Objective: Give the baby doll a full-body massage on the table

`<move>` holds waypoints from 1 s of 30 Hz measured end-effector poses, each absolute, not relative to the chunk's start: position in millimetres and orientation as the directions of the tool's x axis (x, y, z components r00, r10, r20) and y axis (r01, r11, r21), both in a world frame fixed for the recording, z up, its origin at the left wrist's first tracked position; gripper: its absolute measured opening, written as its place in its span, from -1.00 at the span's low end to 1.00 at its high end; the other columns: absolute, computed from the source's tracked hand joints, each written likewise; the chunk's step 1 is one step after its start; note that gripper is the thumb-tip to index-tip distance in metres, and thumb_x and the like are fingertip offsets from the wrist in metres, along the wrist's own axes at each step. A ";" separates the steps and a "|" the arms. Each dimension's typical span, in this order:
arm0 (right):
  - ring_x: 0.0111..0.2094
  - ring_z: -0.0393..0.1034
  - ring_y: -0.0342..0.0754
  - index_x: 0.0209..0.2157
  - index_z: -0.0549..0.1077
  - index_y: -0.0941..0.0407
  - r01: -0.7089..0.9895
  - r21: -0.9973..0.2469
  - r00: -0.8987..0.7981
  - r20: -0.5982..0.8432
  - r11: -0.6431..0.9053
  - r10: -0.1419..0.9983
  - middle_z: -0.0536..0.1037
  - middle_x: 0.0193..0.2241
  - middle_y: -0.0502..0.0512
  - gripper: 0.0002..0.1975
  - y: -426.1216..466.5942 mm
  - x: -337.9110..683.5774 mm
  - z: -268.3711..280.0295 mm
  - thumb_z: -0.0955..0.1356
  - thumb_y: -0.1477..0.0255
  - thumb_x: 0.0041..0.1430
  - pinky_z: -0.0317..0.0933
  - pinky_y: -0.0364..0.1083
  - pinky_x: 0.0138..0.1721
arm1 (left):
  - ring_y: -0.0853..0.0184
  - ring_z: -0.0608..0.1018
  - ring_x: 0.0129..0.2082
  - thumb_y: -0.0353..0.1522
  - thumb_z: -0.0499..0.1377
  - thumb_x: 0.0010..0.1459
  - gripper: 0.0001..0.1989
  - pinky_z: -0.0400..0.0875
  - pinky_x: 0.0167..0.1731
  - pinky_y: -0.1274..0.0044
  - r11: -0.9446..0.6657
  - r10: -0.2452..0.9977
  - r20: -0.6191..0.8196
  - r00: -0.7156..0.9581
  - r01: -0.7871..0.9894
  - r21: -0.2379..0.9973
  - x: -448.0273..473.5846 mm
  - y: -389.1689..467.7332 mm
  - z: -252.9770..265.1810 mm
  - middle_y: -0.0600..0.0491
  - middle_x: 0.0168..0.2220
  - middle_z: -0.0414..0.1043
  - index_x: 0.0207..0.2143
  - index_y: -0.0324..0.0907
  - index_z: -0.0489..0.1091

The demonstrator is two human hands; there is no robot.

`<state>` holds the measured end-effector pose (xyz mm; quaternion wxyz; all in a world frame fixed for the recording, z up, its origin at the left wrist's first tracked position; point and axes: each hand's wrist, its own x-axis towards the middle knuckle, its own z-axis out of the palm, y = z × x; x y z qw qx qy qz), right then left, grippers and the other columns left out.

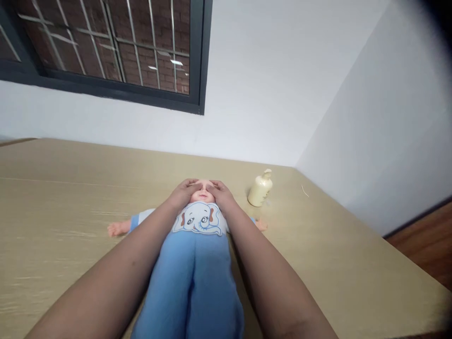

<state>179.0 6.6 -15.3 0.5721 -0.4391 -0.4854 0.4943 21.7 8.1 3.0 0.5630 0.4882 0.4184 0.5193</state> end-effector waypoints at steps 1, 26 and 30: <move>-0.19 0.48 0.00 -0.15 0.47 0.09 -0.166 -0.979 0.021 0.119 0.121 0.993 0.59 -0.23 0.06 -0.61 6.3 179.0 -16.6 0.46 0.25 -0.05 0.35 0.01 -0.11 | 0.25 0.59 -0.36 -0.21 0.38 -0.14 -0.56 0.44 -0.35 0.48 -0.024 0.995 0.041 0.095 -0.173 0.985 21.2 8.2 2.7 -0.01 -0.32 0.55 -0.20 -0.22 0.44; -0.16 0.49 0.06 -0.07 0.44 0.08 -0.134 -0.984 -0.085 0.131 0.119 0.988 0.58 -0.19 0.12 -0.47 -1.6 178.6 -12.1 0.50 0.19 -0.08 0.33 0.00 -0.11 | 0.15 0.58 -0.22 -0.16 0.35 -0.10 -0.58 0.44 -0.18 0.39 -0.078 0.978 0.111 0.178 -0.184 0.980 14.4 -2.4 2.7 -0.08 -0.24 0.55 -0.23 -0.21 0.45; -0.17 0.49 0.05 -0.09 0.46 0.07 -0.164 -0.980 -0.070 0.128 0.115 0.989 0.59 -0.22 0.09 -0.55 -3.7 177.1 -10.2 0.46 0.22 -0.04 0.34 0.01 -0.12 | 0.13 0.57 -0.13 -0.24 0.33 -0.07 -0.62 0.43 -0.14 0.40 -0.062 0.981 0.093 0.169 -0.182 0.981 13.4 -2.8 3.6 -0.10 -0.14 0.55 -0.18 -0.20 0.47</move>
